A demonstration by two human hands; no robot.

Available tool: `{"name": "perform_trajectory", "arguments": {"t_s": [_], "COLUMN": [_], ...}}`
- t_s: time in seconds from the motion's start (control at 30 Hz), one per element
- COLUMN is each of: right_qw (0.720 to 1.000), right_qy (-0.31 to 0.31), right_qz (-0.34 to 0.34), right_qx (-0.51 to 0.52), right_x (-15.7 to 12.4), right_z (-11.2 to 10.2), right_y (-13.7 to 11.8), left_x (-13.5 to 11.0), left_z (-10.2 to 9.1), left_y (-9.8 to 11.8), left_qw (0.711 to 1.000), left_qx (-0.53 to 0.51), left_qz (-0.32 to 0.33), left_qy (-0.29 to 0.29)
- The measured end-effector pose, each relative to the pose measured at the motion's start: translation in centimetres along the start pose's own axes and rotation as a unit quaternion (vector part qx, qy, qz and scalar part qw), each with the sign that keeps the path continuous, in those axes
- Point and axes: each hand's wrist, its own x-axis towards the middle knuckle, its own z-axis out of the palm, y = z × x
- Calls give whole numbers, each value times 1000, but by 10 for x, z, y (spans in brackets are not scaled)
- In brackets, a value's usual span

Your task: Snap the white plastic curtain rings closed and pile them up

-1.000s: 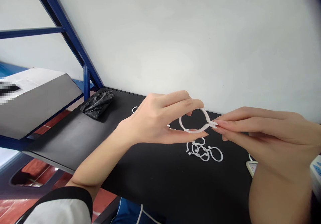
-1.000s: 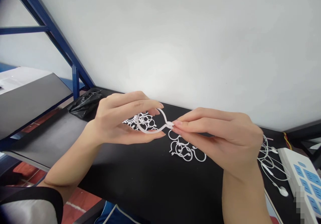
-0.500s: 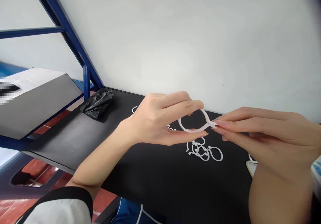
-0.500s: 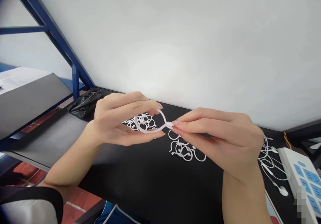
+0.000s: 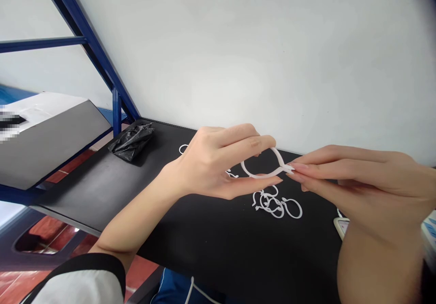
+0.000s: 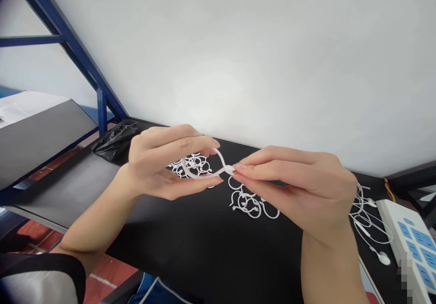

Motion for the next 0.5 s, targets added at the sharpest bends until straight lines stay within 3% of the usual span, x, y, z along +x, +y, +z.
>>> {"name": "perform_trajectory", "arguments": {"t_s": [0.17, 0.5], "right_qw": [1000, 1000], "right_qy": [-5, 0], "right_qz": [-14, 28], "right_qx": [-4, -10], "right_x": [-3, -7], "right_z": [-1, -2], "right_y": [2, -2], "left_x": [0, 0], "left_z": [1, 4], "left_y": [0, -1], "left_qw": [1000, 1000], "left_qx": [-1, 0], "left_qz": [3, 6], "left_qy": [7, 13]}}
